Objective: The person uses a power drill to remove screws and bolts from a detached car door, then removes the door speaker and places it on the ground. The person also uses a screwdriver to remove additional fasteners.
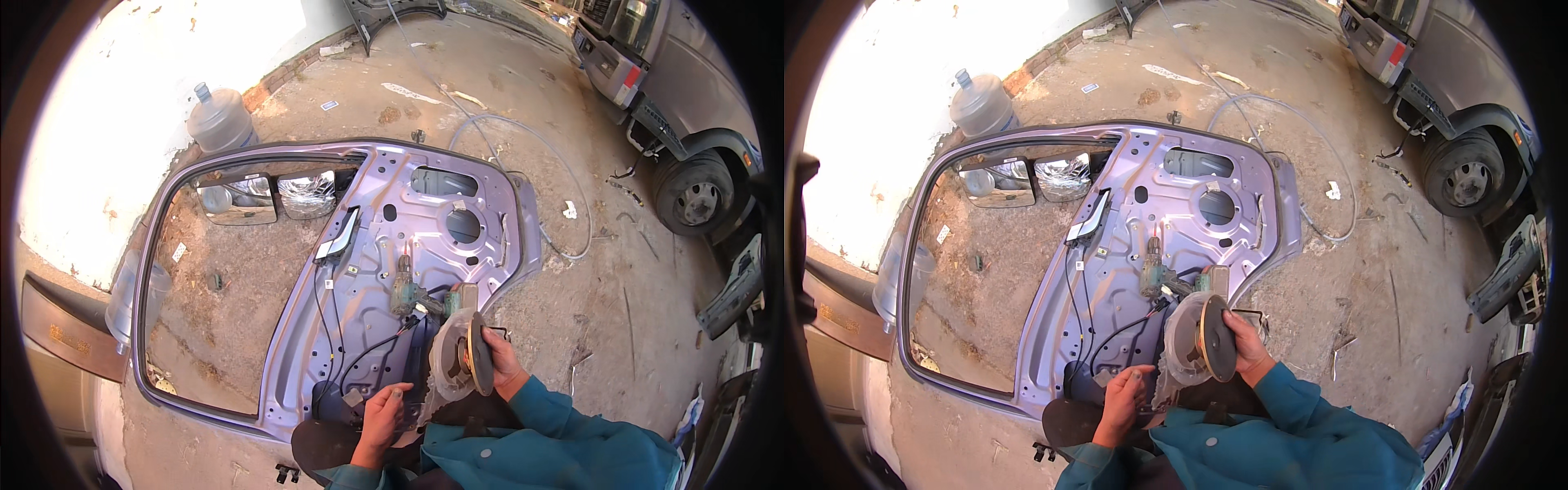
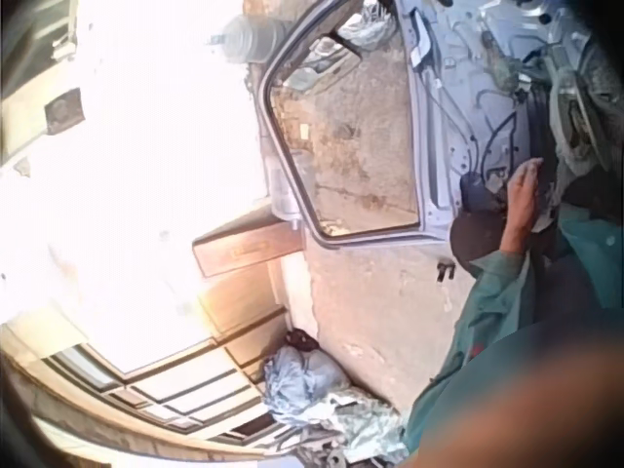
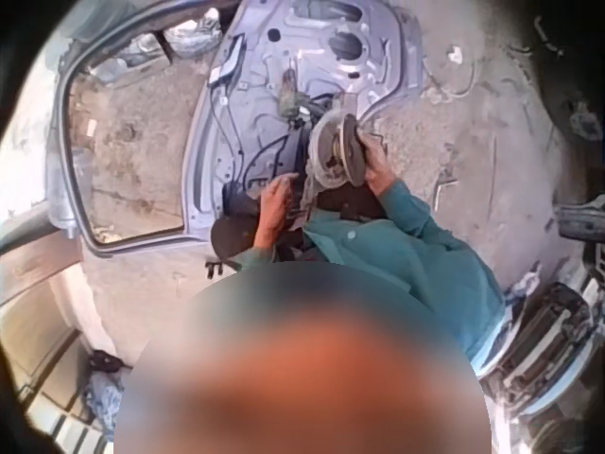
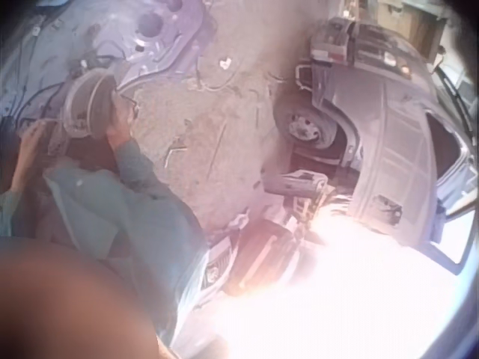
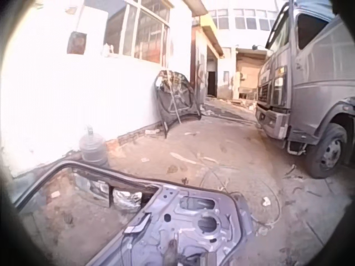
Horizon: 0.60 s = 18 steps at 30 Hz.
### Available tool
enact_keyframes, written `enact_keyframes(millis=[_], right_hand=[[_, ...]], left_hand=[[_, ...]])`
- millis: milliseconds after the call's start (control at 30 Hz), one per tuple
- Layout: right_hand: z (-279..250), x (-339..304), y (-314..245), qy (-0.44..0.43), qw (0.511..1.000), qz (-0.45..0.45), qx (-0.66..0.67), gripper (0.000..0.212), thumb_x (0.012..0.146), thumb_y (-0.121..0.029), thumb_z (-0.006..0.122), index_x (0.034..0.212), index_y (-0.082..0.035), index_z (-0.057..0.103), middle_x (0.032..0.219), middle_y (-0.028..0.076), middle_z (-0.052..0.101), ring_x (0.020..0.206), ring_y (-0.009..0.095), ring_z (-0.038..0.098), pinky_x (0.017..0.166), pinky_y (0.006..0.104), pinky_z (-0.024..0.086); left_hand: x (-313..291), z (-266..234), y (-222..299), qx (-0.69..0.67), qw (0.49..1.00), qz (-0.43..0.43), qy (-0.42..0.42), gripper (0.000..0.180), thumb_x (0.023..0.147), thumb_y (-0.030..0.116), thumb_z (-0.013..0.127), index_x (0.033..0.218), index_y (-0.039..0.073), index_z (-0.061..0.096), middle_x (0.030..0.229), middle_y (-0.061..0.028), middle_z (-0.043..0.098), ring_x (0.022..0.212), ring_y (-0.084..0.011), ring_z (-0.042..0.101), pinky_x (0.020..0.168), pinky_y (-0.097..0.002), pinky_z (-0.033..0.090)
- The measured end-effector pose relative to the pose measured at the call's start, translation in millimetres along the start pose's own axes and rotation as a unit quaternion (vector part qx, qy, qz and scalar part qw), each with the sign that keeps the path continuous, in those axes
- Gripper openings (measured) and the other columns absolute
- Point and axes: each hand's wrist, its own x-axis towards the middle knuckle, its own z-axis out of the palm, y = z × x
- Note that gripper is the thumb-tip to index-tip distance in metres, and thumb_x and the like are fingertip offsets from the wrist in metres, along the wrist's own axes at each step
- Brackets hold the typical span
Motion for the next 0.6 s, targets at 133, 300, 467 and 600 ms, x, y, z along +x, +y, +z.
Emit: enact_keyframes(millis=[133,300,467,600], right_hand=[[39.9,16.1,48.8,-0.020,0.998,0.048,-0.043,0.038,0.116,-0.027,0.058,0.143,0.000,0.063,0.131,0.016,0.075,0.111,0.027,0.077,0.102,0.0447,0.064],[65.8,9.5,82.6,-0.111,0.993,0.045,-0.016,0.039,0.115,-0.030,0.060,0.140,0.000,0.064,0.129,0.016,0.077,0.113,0.029,0.077,0.101,0.0447,0.065],[59.1,-20.2,109.4,-0.057,0.998,0.008,-0.023,0.038,0.116,-0.030,0.059,0.140,-0.001,0.065,0.129,0.015,0.076,0.112,0.028,0.077,0.101,0.0448,0.064],[62.4,-53.4,117.8,0.017,0.998,-0.018,-0.058,0.040,0.117,-0.032,0.055,0.140,0.000,0.064,0.122,0.012,0.078,0.107,0.023,0.078,0.097,0.0404,0.065]], left_hand=[[-29.3,34.4,20.5,0.032,0.988,0.145,-0.031,0.062,0.114,0.051,0.059,0.143,-0.004,0.066,0.081,0.0078,0.050,0.067,-0.0049,0.046,0.060,-0.0249,0.039],[-84.1,17.5,31.5,0.149,0.970,0.188,-0.033,0.091,0.090,0.067,0.082,0.147,-0.002,0.063,0.079,0.0049,0.046,0.074,-0.0077,0.045,0.067,-0.0269,0.039],[-129.5,25.8,56.5,0.315,0.925,0.212,-0.013,0.074,0.082,0.036,0.094,0.143,0.003,0.068,0.072,0.0008,0.043,0.067,-0.0096,0.041,0.062,-0.0276,0.038],[-134.9,22.4,43.5,0.343,0.919,0.193,-0.006,0.043,0.096,0.012,0.078,0.137,0.003,0.070,0.078,-0.0088,0.064,0.066,-0.0139,0.057,0.067,-0.0302,0.050]])
